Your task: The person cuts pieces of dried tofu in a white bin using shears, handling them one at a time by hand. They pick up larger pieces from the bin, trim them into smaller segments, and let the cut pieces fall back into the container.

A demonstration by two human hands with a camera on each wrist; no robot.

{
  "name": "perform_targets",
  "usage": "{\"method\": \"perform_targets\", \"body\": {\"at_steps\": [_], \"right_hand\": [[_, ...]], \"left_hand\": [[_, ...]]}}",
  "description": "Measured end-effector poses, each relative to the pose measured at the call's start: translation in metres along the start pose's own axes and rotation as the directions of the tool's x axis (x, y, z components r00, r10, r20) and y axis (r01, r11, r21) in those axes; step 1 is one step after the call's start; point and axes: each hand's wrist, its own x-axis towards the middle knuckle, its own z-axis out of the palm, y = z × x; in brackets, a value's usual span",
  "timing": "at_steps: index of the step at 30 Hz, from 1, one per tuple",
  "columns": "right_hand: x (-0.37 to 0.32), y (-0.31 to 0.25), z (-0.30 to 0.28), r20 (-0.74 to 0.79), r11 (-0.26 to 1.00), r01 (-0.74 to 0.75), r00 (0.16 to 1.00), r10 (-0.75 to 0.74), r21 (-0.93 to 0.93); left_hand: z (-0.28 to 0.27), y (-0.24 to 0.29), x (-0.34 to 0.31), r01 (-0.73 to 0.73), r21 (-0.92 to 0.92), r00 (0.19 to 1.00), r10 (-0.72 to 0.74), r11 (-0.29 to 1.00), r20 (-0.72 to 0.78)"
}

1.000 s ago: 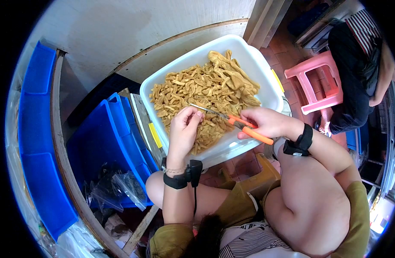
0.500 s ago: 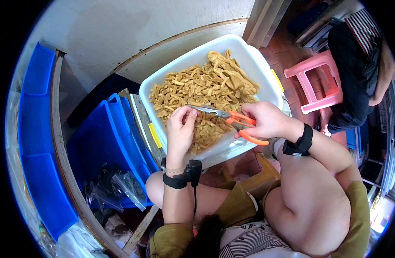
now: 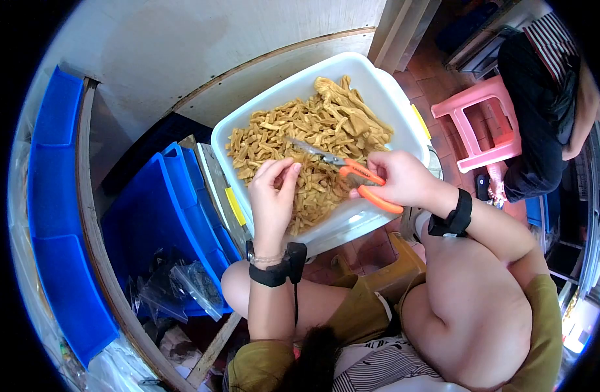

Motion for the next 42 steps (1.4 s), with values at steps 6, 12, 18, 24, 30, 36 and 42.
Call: {"method": "perform_targets", "body": {"at_steps": [6, 12, 18, 24, 30, 36, 42], "right_hand": [[0.003, 0.011, 0.001, -0.099, 0.994, -0.018, 0.995, 0.029, 0.111], [0.003, 0.009, 0.003, -0.104, 0.991, 0.033, 0.994, -0.020, 0.128], [0.003, 0.006, 0.002, -0.075, 0.995, 0.020, 0.997, -0.013, 0.093], [0.004, 0.009, 0.001, -0.079, 0.995, -0.019, 0.996, 0.027, 0.101], [0.007, 0.023, 0.007, -0.164, 0.960, -0.018, 0.984, 0.066, 0.280], [0.006, 0.018, -0.001, -0.120, 0.979, -0.079, 0.987, 0.103, 0.190], [0.008, 0.025, -0.007, -0.180, 0.967, -0.067, 0.977, 0.113, 0.244]], "left_hand": [[-0.005, 0.013, 0.000, -0.076, -0.202, 0.997, 0.069, 0.977, -0.042], [-0.006, 0.018, -0.001, -0.117, -0.205, 0.992, 0.106, 0.972, -0.064], [-0.006, 0.017, -0.001, -0.116, -0.189, 0.992, 0.105, 0.975, -0.065], [-0.006, 0.019, 0.000, -0.073, -0.129, 0.997, 0.067, 0.989, -0.044], [-0.003, 0.010, -0.001, 0.029, -0.160, 0.998, -0.037, 0.987, -0.048], [0.002, 0.006, -0.001, 0.056, -0.302, 0.997, -0.068, 0.952, -0.027], [0.002, 0.001, -0.001, 0.155, -0.312, 0.987, -0.157, 0.937, 0.019]]}}
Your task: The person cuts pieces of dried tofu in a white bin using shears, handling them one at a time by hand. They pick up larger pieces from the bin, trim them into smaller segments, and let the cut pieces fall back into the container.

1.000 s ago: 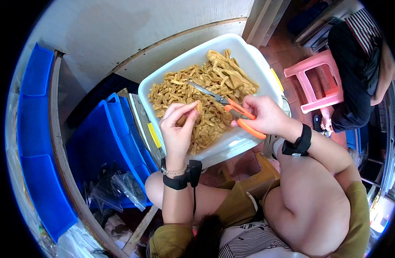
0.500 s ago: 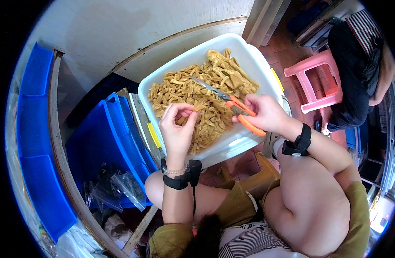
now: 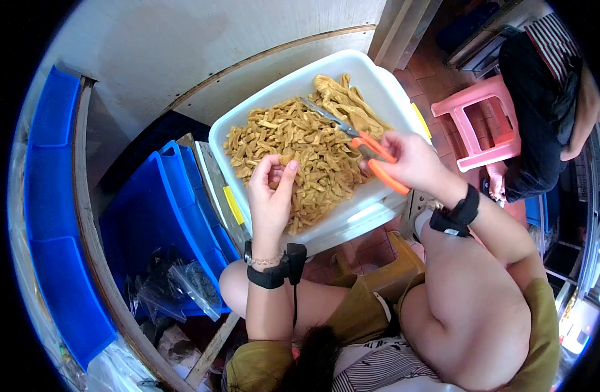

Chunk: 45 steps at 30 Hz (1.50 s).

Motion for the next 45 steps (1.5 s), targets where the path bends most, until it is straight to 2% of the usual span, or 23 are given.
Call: {"method": "perform_targets", "body": {"at_steps": [1, 2, 3, 5, 9, 11, 13, 19, 20, 24, 26, 27, 29, 30, 32, 33, 35, 36, 38, 41, 43, 45], "right_hand": [[0.001, -0.010, -0.013, -0.039, 0.973, 0.057, 0.997, -0.067, -0.222], [0.002, -0.015, -0.025, -0.062, 0.895, 0.099, 0.988, -0.139, -0.435], [0.004, -0.010, -0.034, -0.092, 0.810, 0.137, 0.969, -0.228, -0.570], [0.006, -0.012, -0.049, -0.133, 0.713, 0.100, 0.955, -0.264, -0.694], [0.013, -0.007, -0.061, -0.130, 0.619, -0.002, 0.978, -0.162, -0.785], [0.019, -0.012, -0.058, -0.105, 0.594, -0.012, 0.987, -0.122, -0.804], [0.027, -0.012, -0.050, -0.071, 0.586, -0.054, 0.997, -0.005, -0.808], [0.055, -0.024, -0.034, 0.074, 0.527, -0.030, 0.982, 0.175, -0.849], [0.059, -0.018, -0.031, 0.071, 0.538, -0.014, 0.988, 0.138, -0.843], [0.078, 0.000, -0.025, 0.092, 0.539, -0.013, 0.981, 0.169, -0.842], [0.082, 0.010, -0.027, 0.100, 0.640, -0.006, 0.987, 0.129, -0.768], [0.083, 0.015, -0.029, 0.101, 0.641, -0.004, 0.987, 0.128, -0.768], [0.082, 0.015, -0.035, 0.204, 0.802, -0.076, 0.949, 0.241, -0.592], [0.080, 0.020, -0.035, 0.206, 0.802, -0.074, 0.949, 0.240, -0.593], [0.075, 0.024, -0.033, 0.187, 0.932, -0.051, 0.974, 0.125, -0.359], [0.074, 0.026, -0.035, 0.187, 0.932, -0.050, 0.974, 0.125, -0.359], [0.063, 0.009, -0.040, 0.237, 0.992, -0.066, 0.967, 0.089, -0.105], [0.056, 0.001, -0.042, 0.238, 0.992, -0.064, 0.967, 0.088, -0.105], [0.042, -0.015, -0.046, 0.296, 1.000, -0.016, 0.955, 0.011, 0.016], [0.027, -0.024, -0.046, 0.384, 0.998, 0.030, 0.922, -0.048, 0.052], [0.014, -0.037, -0.044, 0.408, 0.995, 0.025, 0.911, -0.063, 0.098], [0.005, -0.048, -0.040, 0.441, 0.993, 0.090, 0.896, -0.049, -0.073]], "left_hand": [[-0.001, -0.001, 0.000, 0.003, 0.000, 1.000, -0.003, 1.000, 0.003], [-0.002, -0.002, 0.000, 0.008, -0.001, 1.000, -0.008, 1.000, 0.009], [-0.002, -0.002, 0.000, 0.010, 0.001, 1.000, -0.010, 1.000, 0.010], [0.000, -0.003, 0.000, 0.039, -0.050, 0.999, -0.040, 0.998, -0.013], [-0.001, -0.009, 0.003, 0.019, -0.023, 1.000, -0.019, 1.000, -0.012], [-0.002, -0.011, 0.003, 0.004, 0.058, 1.000, -0.004, 0.998, 0.001], [-0.002, -0.010, 0.003, 0.021, 0.085, 1.000, -0.022, 0.996, 0.014], [0.002, -0.015, 0.001, -0.011, 0.195, 1.000, 0.008, 0.981, 0.014], [0.003, -0.013, 0.000, -0.023, 0.242, 1.000, 0.021, 0.970, 0.008], [0.003, -0.006, 0.000, 0.028, 0.281, 0.999, -0.022, 0.959, -0.022], [0.002, -0.002, 0.002, 0.100, 0.307, 0.995, -0.090, 0.946, -0.047], [0.002, -0.002, 0.002, 0.100, 0.308, 0.995, -0.089, 0.946, -0.049], [0.002, -0.006, 0.003, 0.106, 0.225, 0.992, -0.089, 0.969, -0.086], [0.002, -0.007, 0.003, 0.107, 0.225, 0.992, -0.090, 0.969, -0.088], [0.002, -0.011, 0.004, 0.044, 0.167, 0.996, -0.029, 0.985, -0.087], [0.002, -0.013, 0.005, 0.044, 0.167, 0.996, -0.029, 0.985, -0.088], [0.002, -0.018, 0.005, 0.004, 0.080, 0.993, 0.005, 0.997, -0.114], [0.002, -0.017, 0.006, 0.004, 0.080, 0.993, 0.006, 0.997, -0.116], [0.004, -0.014, 0.008, -0.096, -0.083, 0.990, 0.086, 0.992, -0.115], [0.005, -0.005, 0.009, -0.153, -0.191, 0.985, 0.134, 0.970, -0.113], [-0.001, -0.009, 0.009, -0.143, -0.190, 0.988, 0.131, 0.971, -0.078], [-0.006, -0.008, 0.008, -0.134, -0.188, 0.991, 0.129, 0.973, -0.041]]}}
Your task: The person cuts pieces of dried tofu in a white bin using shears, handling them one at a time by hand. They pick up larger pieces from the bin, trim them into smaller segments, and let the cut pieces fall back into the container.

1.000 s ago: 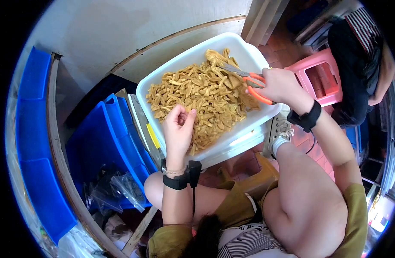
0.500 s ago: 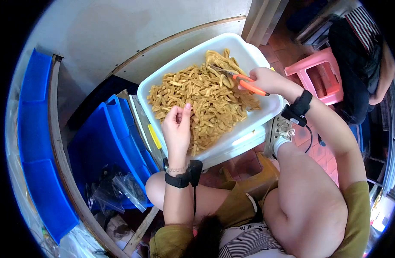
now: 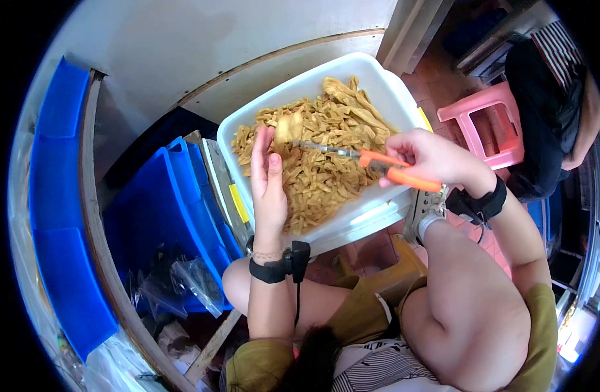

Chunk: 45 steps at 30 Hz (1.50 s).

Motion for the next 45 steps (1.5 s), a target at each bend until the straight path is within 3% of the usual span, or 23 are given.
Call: {"method": "perform_targets", "body": {"at_steps": [2, 6, 8, 11, 14, 16, 18, 22, 27, 29, 30, 31, 32, 33, 34, 36, 38, 40, 41, 42, 43, 44, 45], "right_hand": [[-0.002, 0.001, 0.006, -0.013, 0.996, 0.072, 0.997, -0.072, -0.053], [0.000, 0.009, 0.009, -0.014, 0.991, 0.050, 0.999, -0.052, -0.126], [-0.001, 0.007, 0.009, -0.136, 0.946, 0.018, 0.989, -0.065, -0.324], [-0.006, 0.000, 0.009, -0.275, 0.880, -0.057, 0.958, -0.085, -0.471], [-0.008, -0.002, 0.017, -0.381, 0.932, -0.007, 0.914, -0.141, -0.362], [-0.007, 0.002, 0.022, -0.371, 0.916, 0.049, 0.905, -0.210, -0.398], [-0.005, -0.001, 0.026, -0.356, 0.813, 0.126, 0.854, -0.380, -0.568], [-0.006, -0.005, 0.037, -0.272, 0.706, 0.089, 0.884, -0.381, -0.702], [-0.008, -0.002, 0.046, -0.311, 0.675, 0.041, 0.866, -0.392, -0.736], [-0.010, -0.002, 0.046, -0.209, 0.809, 0.019, 0.962, -0.175, -0.587], [-0.009, 0.000, 0.047, -0.202, 0.805, 0.022, 0.963, -0.176, -0.593], [-0.008, 0.001, 0.048, -0.090, 0.971, 0.029, 0.995, -0.051, -0.238], [-0.007, 0.000, 0.048, 0.064, 0.988, -0.035, 0.998, 0.025, 0.149], [-0.012, -0.007, 0.040, 0.267, 0.918, -0.193, 0.958, 0.100, 0.346], [-0.012, -0.005, 0.039, 0.271, 0.919, -0.196, 0.957, 0.103, 0.343], [-0.010, 0.003, 0.039, 0.258, 0.779, -0.019, 0.948, -0.185, 0.627], [-0.010, 0.011, 0.035, 0.348, 0.760, -0.119, 0.926, -0.148, 0.639], [-0.011, 0.006, 0.038, 0.253, 0.766, -0.048, 0.956, -0.152, 0.641], [-0.013, 0.004, 0.038, 0.277, 0.785, -0.200, 0.960, 0.038, 0.587], [-0.013, 0.006, 0.041, 0.279, 0.786, -0.203, 0.959, 0.040, 0.584], [-0.010, 0.011, 0.047, 0.068, 0.941, -0.038, 0.998, 0.016, 0.336], [-0.009, 0.012, 0.050, -0.127, 0.997, 0.079, 0.989, -0.075, 0.026], [-0.009, 0.010, 0.050, -0.204, 0.991, 0.042, 0.977, -0.067, -0.125]], "left_hand": [[-0.002, 0.004, 0.000, 0.039, 0.106, 0.998, -0.043, 0.994, 0.035], [-0.005, 0.004, 0.000, 0.102, -0.029, 0.994, -0.100, 0.994, 0.041], [-0.004, 0.004, 0.000, 0.107, -0.063, 0.994, -0.107, 0.992, -0.009], [-0.003, 0.004, 0.001, 0.105, -0.097, 0.989, -0.115, 0.990, -0.096], [-0.002, 0.007, 0.001, 0.109, -0.187, 0.983, -0.134, 0.976, -0.128], [0.001, 0.015, -0.001, 0.052, -0.256, 0.997, -0.066, 0.965, -0.047], [0.004, 0.021, -0.005, 0.076, -0.280, 0.995, -0.090, 0.957, -0.035], [0.005, 0.023, -0.011, 0.128, -0.268, 0.992, -0.123, 0.955, 0.033], [0.008, 0.029, -0.011, 0.149, -0.310, 0.988, -0.132, 0.939, 0.075], [0.004, 0.028, -0.009, 0.208, -0.343, 0.975, -0.166, 0.916, 0.150], [0.002, 0.027, -0.008, 0.206, -0.349, 0.976, -0.165, 0.914, 0.143], [0.001, 0.026, -0.007, 0.206, -0.367, 0.974, -0.155, 0.907, 0.165], [0.000, 0.025, -0.007, 0.208, -0.384, 0.972, -0.145, 0.899, 0.187], [0.001, 0.027, -0.008, 0.208, -0.388, 0.972, -0.147, 0.898, 0.182], [0.001, 0.031, -0.008, 0.223, -0.403, 0.970, -0.160, 0.888, 0.184], [0.002, 0.033, -0.008, 0.236, -0.421, 0.968, -0.172, 0.876, 0.184], [0.001, 0.031, -0.008, 0.247, -0.500, 0.962, -0.150, 0.830, 0.227], [0.001, 0.034, -0.008, 0.254, -0.507, 0.961, -0.157, 0.824, 0.227], [0.001, 0.035, -0.008, 0.264, -0.508, 0.959, -0.165, 0.820, 0.231], [0.000, 0.033, -0.007, 0.263, -0.511, 0.959, -0.166, 0.819, 0.229], [-0.001, 0.029, -0.007, 0.264, -0.498, 0.960, -0.177, 0.826, 0.217], [-0.001, 0.027, -0.007, 0.265, -0.485, 0.961, -0.187, 0.833, 0.204], [0.001, 0.028, -0.008, 0.265, -0.487, 0.961, -0.188, 0.832, 0.202]]}}
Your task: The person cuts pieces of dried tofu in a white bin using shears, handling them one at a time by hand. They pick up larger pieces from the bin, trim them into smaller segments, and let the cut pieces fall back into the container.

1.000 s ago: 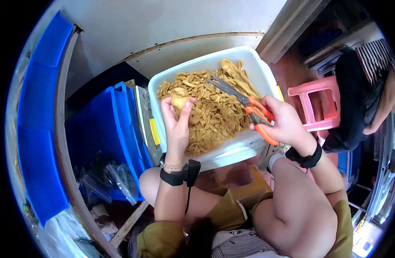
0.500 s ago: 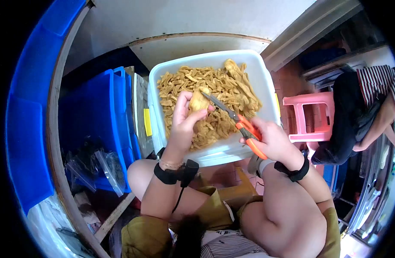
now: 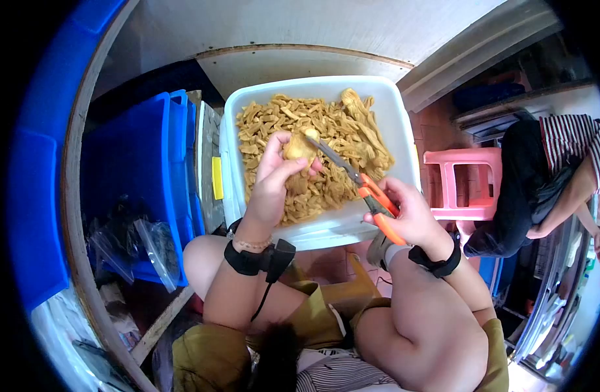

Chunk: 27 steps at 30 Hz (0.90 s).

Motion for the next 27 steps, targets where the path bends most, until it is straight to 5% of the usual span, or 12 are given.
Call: {"method": "perform_targets", "body": {"at_steps": [1, 3, 15, 19, 22, 27], "right_hand": [[0.000, -0.004, 0.000, 0.002, 1.000, 0.000, 1.000, 0.000, -0.003], [0.000, -0.011, 0.002, -0.198, 0.936, 0.099, 0.965, -0.173, -0.337], [0.000, -0.016, -0.001, -0.212, 0.743, 0.084, 0.932, -0.294, -0.664], [-0.001, -0.014, -0.002, -0.176, 0.734, 0.085, 0.946, -0.271, -0.673], [-0.003, -0.008, 0.004, -0.171, 0.844, 0.058, 0.970, -0.175, -0.533], [0.000, -0.010, 0.003, 0.143, 0.985, -0.062, 0.986, 0.085, -0.159]], "left_hand": [[0.004, 0.001, 0.000, -0.006, -0.049, 0.999, 0.004, 0.999, -0.046], [0.008, 0.001, 0.000, -0.015, -0.100, 0.996, 0.006, 0.995, -0.092], [0.002, -0.016, 0.001, 0.016, 0.146, 0.985, 0.010, 0.989, -0.175], [0.006, -0.016, 0.001, -0.010, 0.145, 0.987, 0.033, 0.989, -0.158], [0.007, -0.017, 0.001, -0.055, 0.109, 0.985, 0.072, 0.992, -0.158], [0.006, -0.015, 0.002, -0.046, 0.069, 0.982, 0.058, 0.997, -0.180]]}}
